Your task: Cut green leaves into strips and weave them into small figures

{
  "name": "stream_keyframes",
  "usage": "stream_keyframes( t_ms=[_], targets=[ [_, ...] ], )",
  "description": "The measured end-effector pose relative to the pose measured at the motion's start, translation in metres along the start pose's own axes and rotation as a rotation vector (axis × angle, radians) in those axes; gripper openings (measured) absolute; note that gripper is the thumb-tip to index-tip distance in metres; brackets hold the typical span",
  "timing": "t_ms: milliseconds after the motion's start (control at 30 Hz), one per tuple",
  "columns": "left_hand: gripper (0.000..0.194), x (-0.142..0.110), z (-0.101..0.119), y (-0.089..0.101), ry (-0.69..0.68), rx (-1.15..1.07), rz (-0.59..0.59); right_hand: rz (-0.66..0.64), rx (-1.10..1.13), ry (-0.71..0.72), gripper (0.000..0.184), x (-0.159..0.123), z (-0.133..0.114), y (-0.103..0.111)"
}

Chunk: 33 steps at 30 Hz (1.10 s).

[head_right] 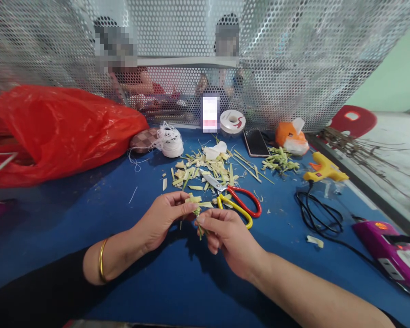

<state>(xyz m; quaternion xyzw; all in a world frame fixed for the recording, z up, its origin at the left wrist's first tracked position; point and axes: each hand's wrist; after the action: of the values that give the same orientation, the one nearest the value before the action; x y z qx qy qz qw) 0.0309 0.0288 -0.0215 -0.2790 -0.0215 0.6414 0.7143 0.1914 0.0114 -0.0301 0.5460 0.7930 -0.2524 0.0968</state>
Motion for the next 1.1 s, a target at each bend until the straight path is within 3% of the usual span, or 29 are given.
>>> stream_keyframes(
  t_ms=[400,633,900,1100],
  targets=[
    [0.028,0.001,-0.001,0.003,0.052,0.0,-0.022,-0.008,-0.095,0.065,0.025,0.002,0.002,0.003],
    [0.026,0.0,0.001,0.005,0.013,0.033,0.0,0.042,-0.252,0.229,0.026,0.0,0.001,0.001],
    [0.023,-0.003,0.0,0.001,0.001,0.107,-0.046,0.057,-0.263,0.178,0.03,0.002,0.006,0.0],
    [0.036,0.0,0.001,0.007,-0.011,0.122,-0.042,0.087,-0.287,0.247,0.03,0.003,-0.006,0.007]
  ],
)
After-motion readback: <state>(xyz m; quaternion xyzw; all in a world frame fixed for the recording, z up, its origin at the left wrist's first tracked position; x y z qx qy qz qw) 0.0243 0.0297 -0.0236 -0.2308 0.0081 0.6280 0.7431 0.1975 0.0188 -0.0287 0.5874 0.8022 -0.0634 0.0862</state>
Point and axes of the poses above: each hand's wrist, its own x-axis towards the middle knuckle, its own y-axis out of the back of the hand, z = x × y, and after that the axes turned 9 degrees about -x, right-handed
